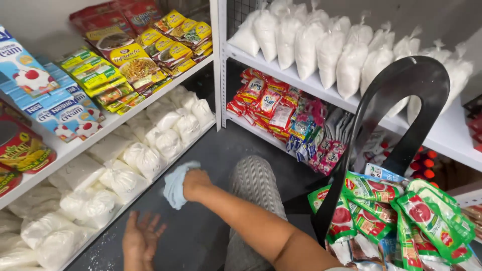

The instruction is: Cleaning food packets and bags with a cloth before stocking them onto grocery store shelves.

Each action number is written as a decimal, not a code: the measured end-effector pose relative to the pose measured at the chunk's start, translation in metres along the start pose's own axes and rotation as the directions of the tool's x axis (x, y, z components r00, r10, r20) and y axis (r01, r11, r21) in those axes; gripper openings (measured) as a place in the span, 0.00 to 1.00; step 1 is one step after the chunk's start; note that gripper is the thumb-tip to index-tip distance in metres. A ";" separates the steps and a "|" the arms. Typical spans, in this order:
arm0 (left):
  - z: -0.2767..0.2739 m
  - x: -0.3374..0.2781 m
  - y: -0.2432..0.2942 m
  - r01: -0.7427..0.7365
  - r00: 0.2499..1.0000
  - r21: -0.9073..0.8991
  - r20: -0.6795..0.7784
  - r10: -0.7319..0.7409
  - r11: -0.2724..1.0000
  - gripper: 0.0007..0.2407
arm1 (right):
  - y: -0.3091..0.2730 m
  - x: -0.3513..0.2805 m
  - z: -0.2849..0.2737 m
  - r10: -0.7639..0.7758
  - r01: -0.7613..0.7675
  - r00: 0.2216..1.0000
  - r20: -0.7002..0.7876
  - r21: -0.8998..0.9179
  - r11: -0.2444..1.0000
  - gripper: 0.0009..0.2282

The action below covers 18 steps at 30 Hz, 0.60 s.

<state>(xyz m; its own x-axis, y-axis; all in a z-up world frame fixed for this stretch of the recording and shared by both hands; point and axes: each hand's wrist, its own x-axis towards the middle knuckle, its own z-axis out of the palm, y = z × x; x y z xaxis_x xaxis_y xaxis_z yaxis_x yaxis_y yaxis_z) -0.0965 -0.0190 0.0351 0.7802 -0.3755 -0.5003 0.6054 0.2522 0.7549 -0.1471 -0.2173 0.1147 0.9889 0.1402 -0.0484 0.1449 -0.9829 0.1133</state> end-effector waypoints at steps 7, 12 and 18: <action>0.054 -0.043 -0.009 0.106 0.934 -0.224 0.356 -0.019 0.969 0.20 | -0.018 -0.035 0.003 0.656 -0.241 0.716 -0.237 0.799 0.551 0.12; 0.050 -0.063 -0.015 -0.050 0.916 -0.217 0.378 0.131 0.975 0.17 | -0.070 -0.044 -0.006 0.339 0.135 0.899 -0.278 0.911 0.389 0.28; 0.040 -0.068 -0.016 -0.436 0.771 0.132 0.565 0.294 0.890 0.15 | -0.061 -0.080 -0.038 0.762 0.137 0.500 -0.412 0.906 0.400 0.10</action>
<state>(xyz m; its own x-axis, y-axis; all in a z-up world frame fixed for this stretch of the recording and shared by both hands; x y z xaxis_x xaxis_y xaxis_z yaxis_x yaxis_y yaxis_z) -0.1659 -0.0333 0.0740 0.6906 -0.7193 0.0754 0.1782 0.2703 0.9461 -0.2336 -0.1639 0.1498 0.6182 -0.6295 0.4707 0.1648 -0.4817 -0.8607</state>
